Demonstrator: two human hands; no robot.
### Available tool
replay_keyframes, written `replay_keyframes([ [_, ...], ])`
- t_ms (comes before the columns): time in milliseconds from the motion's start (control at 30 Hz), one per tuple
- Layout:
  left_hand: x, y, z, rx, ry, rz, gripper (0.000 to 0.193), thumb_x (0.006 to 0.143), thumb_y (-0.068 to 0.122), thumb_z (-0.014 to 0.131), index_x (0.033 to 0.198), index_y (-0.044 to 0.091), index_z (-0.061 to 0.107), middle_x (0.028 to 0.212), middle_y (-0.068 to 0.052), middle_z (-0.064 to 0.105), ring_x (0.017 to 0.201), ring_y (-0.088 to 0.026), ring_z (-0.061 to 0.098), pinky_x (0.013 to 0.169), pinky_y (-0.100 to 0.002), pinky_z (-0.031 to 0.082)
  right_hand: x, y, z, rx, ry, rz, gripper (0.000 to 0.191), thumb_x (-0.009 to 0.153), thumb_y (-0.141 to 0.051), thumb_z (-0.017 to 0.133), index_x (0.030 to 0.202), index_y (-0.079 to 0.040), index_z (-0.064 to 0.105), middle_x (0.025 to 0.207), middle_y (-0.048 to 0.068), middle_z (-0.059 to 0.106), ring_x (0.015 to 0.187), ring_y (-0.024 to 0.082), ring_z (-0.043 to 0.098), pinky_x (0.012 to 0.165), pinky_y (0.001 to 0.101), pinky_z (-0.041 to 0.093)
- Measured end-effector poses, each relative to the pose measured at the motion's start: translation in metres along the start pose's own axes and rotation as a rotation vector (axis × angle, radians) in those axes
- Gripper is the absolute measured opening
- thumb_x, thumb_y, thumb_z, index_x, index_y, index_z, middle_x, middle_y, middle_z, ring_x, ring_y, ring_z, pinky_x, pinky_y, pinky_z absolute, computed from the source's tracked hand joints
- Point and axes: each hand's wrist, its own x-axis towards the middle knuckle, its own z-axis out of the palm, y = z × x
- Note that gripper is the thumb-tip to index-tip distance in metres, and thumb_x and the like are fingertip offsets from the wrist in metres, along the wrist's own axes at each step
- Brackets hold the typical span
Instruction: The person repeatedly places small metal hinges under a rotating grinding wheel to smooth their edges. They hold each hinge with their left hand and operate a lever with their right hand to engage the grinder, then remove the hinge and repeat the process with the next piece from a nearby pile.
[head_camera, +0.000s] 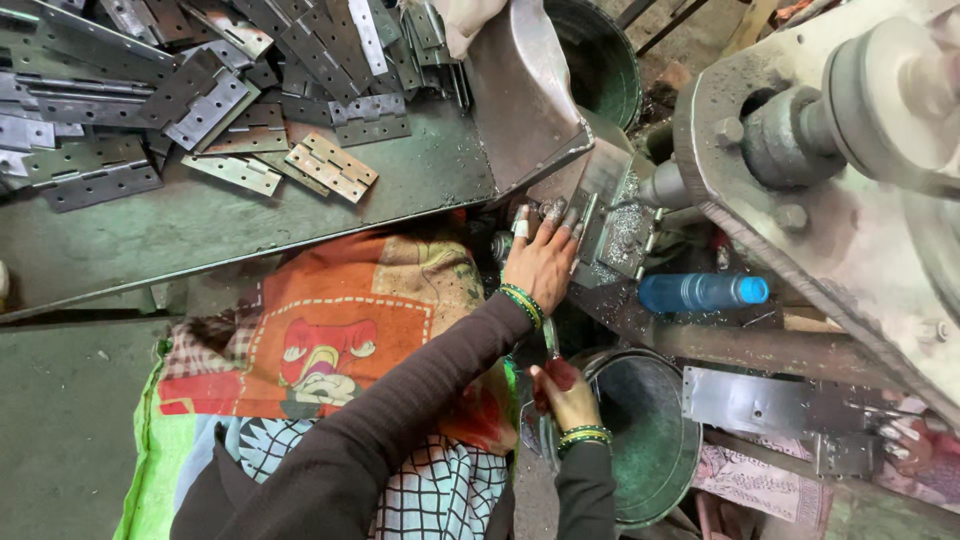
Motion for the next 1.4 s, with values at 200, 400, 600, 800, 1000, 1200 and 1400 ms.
replay_keyframes([
  [200,0.0,0.0,0.001,-0.024,-0.137,-0.022,0.049,0.089,0.018,0.057,0.135,0.004,0.06,0.139,-0.011,0.057,0.137,-0.032,0.046,0.12,-0.065,0.022,-0.024,-0.056,-0.033,-0.214,-0.066,0.213,0.03,0.094,-0.037,0.065,0.089,-0.008,0.07,0.06,0.003,0.063,0.047,0.016,0.055,0.047,0.0344,0.039],
  [400,-0.001,0.0,-0.001,-0.029,-0.108,-0.025,0.044,0.089,0.019,0.058,0.129,0.004,0.061,0.137,-0.012,0.058,0.138,-0.033,0.048,0.12,-0.063,0.024,0.003,0.02,0.01,-0.051,0.127,-0.204,0.037,0.089,-0.034,0.079,0.103,0.0,0.07,0.085,0.004,0.073,0.071,0.011,0.068,0.063,0.0285,0.052],
  [600,-0.002,-0.001,-0.002,-0.046,-0.046,-0.028,0.043,0.086,0.018,0.059,0.127,0.005,0.063,0.132,-0.01,0.061,0.136,-0.031,0.049,0.121,-0.063,0.024,0.024,0.073,0.024,-0.019,0.205,0.046,0.049,0.082,-0.036,0.082,0.113,0.0,0.069,0.087,0.01,0.077,0.067,0.016,0.069,0.062,0.0328,0.054],
  [800,0.0,0.0,0.003,-0.056,-0.018,-0.036,0.043,0.088,0.019,0.059,0.129,0.006,0.063,0.134,-0.009,0.06,0.14,-0.03,0.046,0.123,-0.065,0.019,0.012,0.027,0.002,0.006,0.023,-0.04,0.036,0.091,-0.033,0.076,0.099,0.0,0.068,0.075,0.005,0.069,0.059,0.013,0.062,0.056,0.0314,0.047],
  [1000,-0.001,0.002,0.003,-0.009,-0.073,-0.04,0.049,0.089,0.019,0.059,0.136,0.004,0.06,0.136,-0.009,0.059,0.14,-0.03,0.046,0.123,-0.067,0.017,-0.01,-0.013,-0.018,-0.19,-0.022,0.101,0.035,0.093,-0.038,0.068,0.091,-0.004,0.074,0.068,0.008,0.069,0.056,0.017,0.063,0.055,0.0334,0.048],
  [1200,-0.002,0.003,0.001,-0.004,-0.059,-0.05,0.053,0.089,0.02,0.059,0.139,0.004,0.057,0.141,-0.009,0.058,0.141,-0.03,0.046,0.123,-0.065,0.018,-0.001,0.022,0.015,-0.15,0.237,-0.025,0.05,0.08,-0.044,0.081,0.107,-0.003,0.071,0.091,0.011,0.079,0.079,0.018,0.074,0.073,0.032,0.056],
  [1400,-0.001,0.003,0.002,-0.019,-0.077,-0.055,0.048,0.09,0.019,0.059,0.137,0.006,0.06,0.139,-0.007,0.058,0.14,-0.03,0.046,0.123,-0.065,0.019,0.005,0.028,0.012,-0.116,0.201,0.028,0.051,0.08,-0.043,0.082,0.108,-0.002,0.071,0.083,0.008,0.078,0.073,0.016,0.072,0.069,0.0307,0.055],
])
